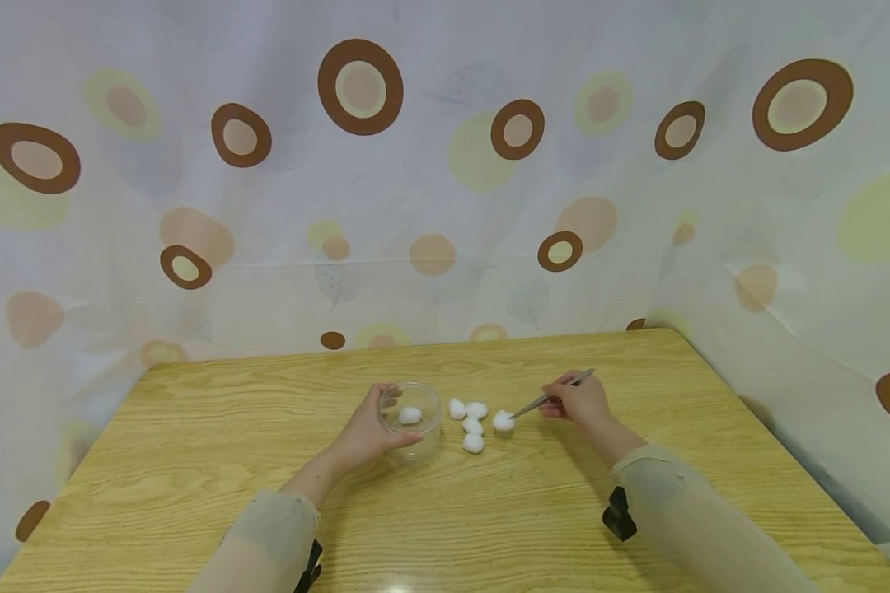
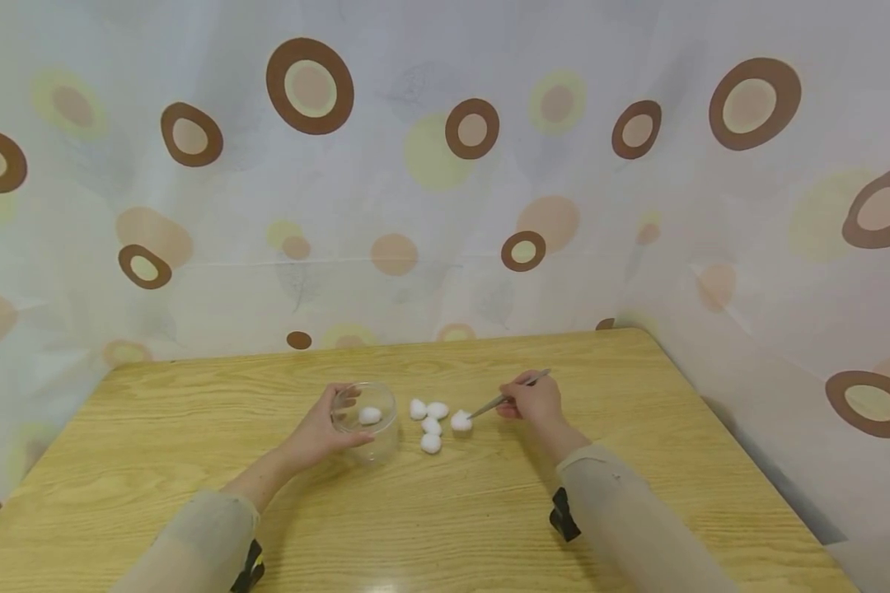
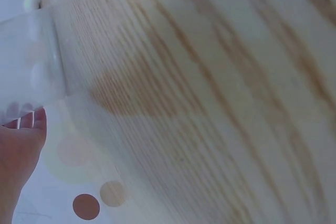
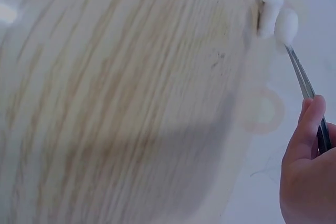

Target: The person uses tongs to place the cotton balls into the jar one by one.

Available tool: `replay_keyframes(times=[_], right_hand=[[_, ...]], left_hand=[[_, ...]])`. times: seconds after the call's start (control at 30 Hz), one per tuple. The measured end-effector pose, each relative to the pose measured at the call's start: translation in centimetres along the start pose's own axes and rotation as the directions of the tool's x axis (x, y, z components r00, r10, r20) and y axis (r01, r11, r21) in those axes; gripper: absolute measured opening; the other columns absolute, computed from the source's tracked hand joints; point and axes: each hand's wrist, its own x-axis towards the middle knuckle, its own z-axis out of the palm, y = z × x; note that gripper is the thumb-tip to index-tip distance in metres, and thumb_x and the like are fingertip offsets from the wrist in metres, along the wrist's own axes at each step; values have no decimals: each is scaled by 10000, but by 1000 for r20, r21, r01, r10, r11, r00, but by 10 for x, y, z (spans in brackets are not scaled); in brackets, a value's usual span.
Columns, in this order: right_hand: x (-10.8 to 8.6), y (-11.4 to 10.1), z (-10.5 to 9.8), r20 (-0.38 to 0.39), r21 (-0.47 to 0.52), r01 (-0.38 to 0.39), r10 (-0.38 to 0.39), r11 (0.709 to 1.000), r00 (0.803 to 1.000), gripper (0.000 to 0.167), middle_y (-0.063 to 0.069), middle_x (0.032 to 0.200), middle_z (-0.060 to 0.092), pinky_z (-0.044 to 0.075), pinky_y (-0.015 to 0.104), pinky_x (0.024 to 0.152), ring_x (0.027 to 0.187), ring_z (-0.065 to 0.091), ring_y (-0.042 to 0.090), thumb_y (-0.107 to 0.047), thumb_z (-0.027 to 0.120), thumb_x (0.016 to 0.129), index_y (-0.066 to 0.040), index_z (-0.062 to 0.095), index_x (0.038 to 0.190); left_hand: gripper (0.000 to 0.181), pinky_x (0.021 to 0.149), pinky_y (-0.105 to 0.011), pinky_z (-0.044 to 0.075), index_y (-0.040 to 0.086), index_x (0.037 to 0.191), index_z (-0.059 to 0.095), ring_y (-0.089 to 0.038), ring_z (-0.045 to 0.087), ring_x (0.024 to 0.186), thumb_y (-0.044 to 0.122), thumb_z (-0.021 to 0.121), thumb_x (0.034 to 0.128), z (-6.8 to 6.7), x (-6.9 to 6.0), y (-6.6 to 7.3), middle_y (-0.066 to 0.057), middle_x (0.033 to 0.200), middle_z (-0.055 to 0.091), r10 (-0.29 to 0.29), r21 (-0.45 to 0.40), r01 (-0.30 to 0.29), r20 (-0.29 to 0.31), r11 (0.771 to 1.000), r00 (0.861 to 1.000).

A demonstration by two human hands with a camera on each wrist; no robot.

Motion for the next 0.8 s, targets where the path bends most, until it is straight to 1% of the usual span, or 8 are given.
replay_keyframes(times=[0.1,0.17,0.23,0.33,0.67,0.8], right_hand=[[-1,-4,-2,16,36,2,-2,999,1000,98,22,626,608,547,209,551,507,628,67,11,547,904,17,452,880],[-2,-7,-3,30,74,-4,2,997,1000,125,24,632,603,546,201,556,513,629,68,14,538,907,-2,420,872],[-3,-11,-3,42,113,-9,5,994,999,162,28,643,595,545,196,561,516,630,72,18,528,911,-27,387,843],[-5,-18,-3,54,142,-13,5,990,999,190,28,659,584,544,188,571,521,629,68,17,517,916,-50,366,821],[-7,-34,4,75,160,-13,1,987,997,156,18,684,613,547,189,585,545,644,69,-8,523,926,-61,404,840],[-7,-40,8,91,163,-12,-3,987,996,169,18,688,607,548,188,596,562,647,70,-18,517,933,-71,389,837]], left_hand=[[862,949,-456,462,43,1397,274,-372,336,1339,254,797,746,0,-1,0,-140,1452,363,-8,-4,8,-1,1000,1000],[869,945,-451,464,45,1400,269,-365,336,1340,255,798,744,0,-2,0,-135,1451,364,-10,-7,10,0,1000,1000],[867,947,-456,462,40,1399,273,-373,339,1336,250,799,743,1,-3,1,-137,1445,372,-5,-10,5,1,1000,1000],[854,944,-462,462,35,1393,284,-386,341,1331,241,799,744,1,-4,3,-142,1436,383,4,-17,-3,5,1000,1000],[844,966,-491,444,27,1383,296,-410,352,1317,249,799,742,5,-4,4,-152,1431,385,9,-11,-9,29,1000,1000],[846,979,-501,431,23,1385,292,-419,355,1313,252,797,745,7,-3,4,-159,1429,383,11,-6,-11,31,1000,999]])
